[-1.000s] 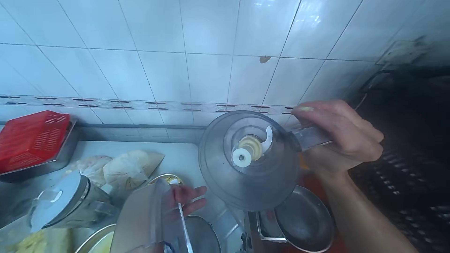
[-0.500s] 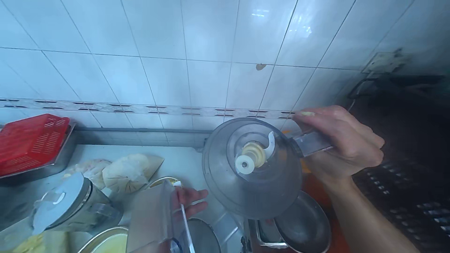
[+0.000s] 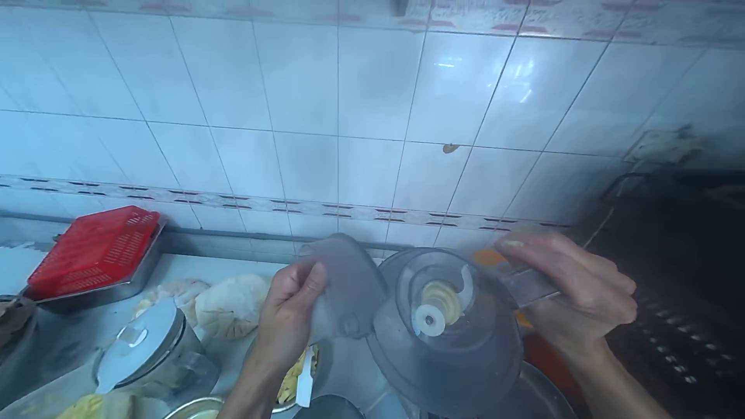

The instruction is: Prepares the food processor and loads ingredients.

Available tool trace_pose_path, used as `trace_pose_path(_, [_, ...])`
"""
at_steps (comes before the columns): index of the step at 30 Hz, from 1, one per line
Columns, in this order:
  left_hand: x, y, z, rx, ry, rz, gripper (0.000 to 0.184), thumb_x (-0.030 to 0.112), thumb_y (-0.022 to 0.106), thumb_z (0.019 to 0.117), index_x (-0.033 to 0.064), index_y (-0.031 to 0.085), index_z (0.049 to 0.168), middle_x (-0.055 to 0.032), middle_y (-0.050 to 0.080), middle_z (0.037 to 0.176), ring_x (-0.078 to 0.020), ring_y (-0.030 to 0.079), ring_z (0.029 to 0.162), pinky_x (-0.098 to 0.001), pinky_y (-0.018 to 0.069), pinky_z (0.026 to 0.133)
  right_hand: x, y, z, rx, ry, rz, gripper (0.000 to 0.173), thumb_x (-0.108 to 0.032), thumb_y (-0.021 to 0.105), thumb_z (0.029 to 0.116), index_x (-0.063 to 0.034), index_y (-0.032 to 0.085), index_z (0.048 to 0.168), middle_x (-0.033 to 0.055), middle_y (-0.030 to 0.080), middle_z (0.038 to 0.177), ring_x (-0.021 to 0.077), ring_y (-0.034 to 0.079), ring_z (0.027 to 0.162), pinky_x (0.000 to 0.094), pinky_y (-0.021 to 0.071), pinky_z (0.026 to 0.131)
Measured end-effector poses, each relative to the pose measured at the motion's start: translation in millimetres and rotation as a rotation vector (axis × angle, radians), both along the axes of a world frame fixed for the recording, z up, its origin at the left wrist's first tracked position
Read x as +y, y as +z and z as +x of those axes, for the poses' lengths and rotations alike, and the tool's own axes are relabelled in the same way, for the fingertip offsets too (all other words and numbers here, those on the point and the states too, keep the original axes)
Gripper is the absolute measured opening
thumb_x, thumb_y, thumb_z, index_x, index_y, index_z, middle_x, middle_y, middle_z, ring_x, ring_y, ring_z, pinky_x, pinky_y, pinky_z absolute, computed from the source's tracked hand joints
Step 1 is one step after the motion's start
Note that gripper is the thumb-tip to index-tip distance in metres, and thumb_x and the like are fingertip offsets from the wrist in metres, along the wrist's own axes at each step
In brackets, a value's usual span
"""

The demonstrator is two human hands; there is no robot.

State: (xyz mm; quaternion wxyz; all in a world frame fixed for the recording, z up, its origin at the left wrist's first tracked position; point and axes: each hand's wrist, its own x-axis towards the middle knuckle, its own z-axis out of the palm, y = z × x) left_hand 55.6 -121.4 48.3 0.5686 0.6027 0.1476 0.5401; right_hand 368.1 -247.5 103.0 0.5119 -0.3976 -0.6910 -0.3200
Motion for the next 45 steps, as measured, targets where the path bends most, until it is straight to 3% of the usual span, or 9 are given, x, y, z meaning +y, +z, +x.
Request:
trace_pose_path(3, [5.7, 4.7, 7.1, -0.108, -0.063, -0.086, 0.027, 0.011, 0.043, 0.1018, 0.0073, 0.068, 0.092, -0.0132, 0.071, 0.087, -0.0278, 0.073, 0.086, -0.0503, 0.0604, 0.09, -1.3, -1.7, 5.8, 0.004, 0.007, -0.008, 0.011, -0.005, 0.07, 0.0881, -0.0074, 0.077, 0.097, 0.007, 0.075, 0.097, 0.0132, 0.072, 0.086, 0.0256, 0.0598, 0.071])
trace_pose_path(14, [13.2, 55.8, 60.7, -0.163, -0.428, 0.022, 0.044, 0.029, 0.035, 0.1111, 0.0032, 0.066, 0.096, -0.0125, 0.069, 0.095, -0.0256, 0.069, 0.099, -0.0522, 0.0518, 0.105, 3.5, -6.2, 10.3, -0.007, -0.003, -0.046, 0.013, -0.007, 0.07, 0.0896, -0.01, 0.078, 0.099, 0.0056, 0.076, 0.098, 0.0117, 0.071, 0.083, 0.0251, 0.0582, 0.068])
trace_pose_path(20, [48.6, 62.3, 60.4, 0.433, -0.207, 0.056, 0.044, 0.033, 0.037, 0.1115, 0.0066, 0.071, 0.099, -0.0051, 0.071, 0.089, -0.0142, 0.067, 0.08, -0.0323, 0.0583, 0.072, 4.7, -6.2, 15.6, -0.031, -0.072, -0.046, 0.015, -0.006, 0.068, 0.0897, -0.0088, 0.079, 0.1, 0.0059, 0.076, 0.097, 0.0116, 0.071, 0.084, 0.0253, 0.0587, 0.07])
trace_pose_path(23, [119.9, 35.4, 36.3, 0.675, -0.012, -0.036, 0.039, 0.028, 0.042, 0.1106, 0.0006, 0.069, 0.102, -0.0083, 0.069, 0.089, -0.0171, 0.066, 0.083, -0.0382, 0.0563, 0.079, -2.2, -4.2, 26.8, 0.007, -0.161, -0.034, 0.015, -0.005, 0.066, 0.0899, -0.0046, 0.077, 0.1, 0.007, 0.075, 0.096, 0.0111, 0.072, 0.086, 0.0259, 0.0594, 0.074])
trace_pose_path(26, [148.8, 29.2, 20.3, 0.373, 0.218, -0.252, 0.036, 0.028, 0.044, 0.1105, -0.0012, 0.065, 0.105, -0.0065, 0.067, 0.085, -0.015, 0.068, 0.077, -0.0374, 0.0605, 0.078, -3.4, -2.2, 37.5, 0.017, -0.224, 0.01, 0.015, -0.004, 0.066, 0.089, -0.0029, 0.077, 0.099, 0.0085, 0.075, 0.095, 0.0127, 0.072, 0.086, 0.0276, 0.0594, 0.074])
trace_pose_path(32, [60.7, 92.5, 63.8, -0.142, -0.207, -0.218, 0.037, 0.02, 0.032, 0.1098, 0.0064, 0.062, 0.093, -0.0054, 0.066, 0.081, -0.0227, 0.071, 0.083, -0.0568, 0.0568, 0.096, 10.0, -8.2, 30.7, -0.094, -0.281, 0.017, 0.02, -0.002, 0.066, 0.0898, -0.0075, 0.079, 0.104, 0.0089, 0.075, 0.096, 0.0166, 0.072, 0.083, 0.0303, 0.0589, 0.068])
trace_pose_path(40, [33.9, 84.1, 117.5, 0.249, -0.245, -0.078, 0.048, 0.035, 0.035, 0.112, 0.0022, 0.069, 0.102, -0.0089, 0.071, 0.096, -0.0211, 0.069, 0.094, -0.0448, 0.0584, 0.09, 15.6, -9.3, 10.0, -0.114, -0.373, 0.007, 0.021, -0.002, 0.062, 0.0915, -0.0089, 0.079, 0.103, 0.0074, 0.075, 0.095, 0.0169, 0.071, 0.081, 0.0309, 0.0572, 0.064])
trace_pose_path(42, [60.2, 73.8, 117.4, 0.423, -0.102, -0.076, 0.044, 0.034, 0.039, 0.1114, 0.003, 0.068, 0.102, -0.0047, 0.069, 0.088, -0.0142, 0.067, 0.084, -0.0346, 0.0574, 0.079, 12.6, -9.3, 12.4, -0.103, -0.392, 0.003, 0.023, -0.002, 0.061, 0.0909, -0.0092, 0.079, 0.104, 0.0074, 0.076, 0.096, 0.0168, 0.072, 0.082, 0.0307, 0.0577, 0.065])
trace_pose_path(45, [163.6, 43.3, 86.7, 0.608, 0.244, -0.205, 0.043, 0.035, 0.046, 0.1087, -0.0041, 0.065, 0.114, -0.0145, 0.069, 0.099, -0.0214, 0.067, 0.087, -0.0438, 0.0569, 0.079, -0.3, -13.2, 23.6, -0.072, -0.444, 0.039, 0.02, -0.003, 0.064, 0.0901, -0.0096, 0.079, 0.102, 0.0076, 0.076, 0.096, 0.0171, 0.072, 0.079, 0.0315, 0.0569, 0.062])
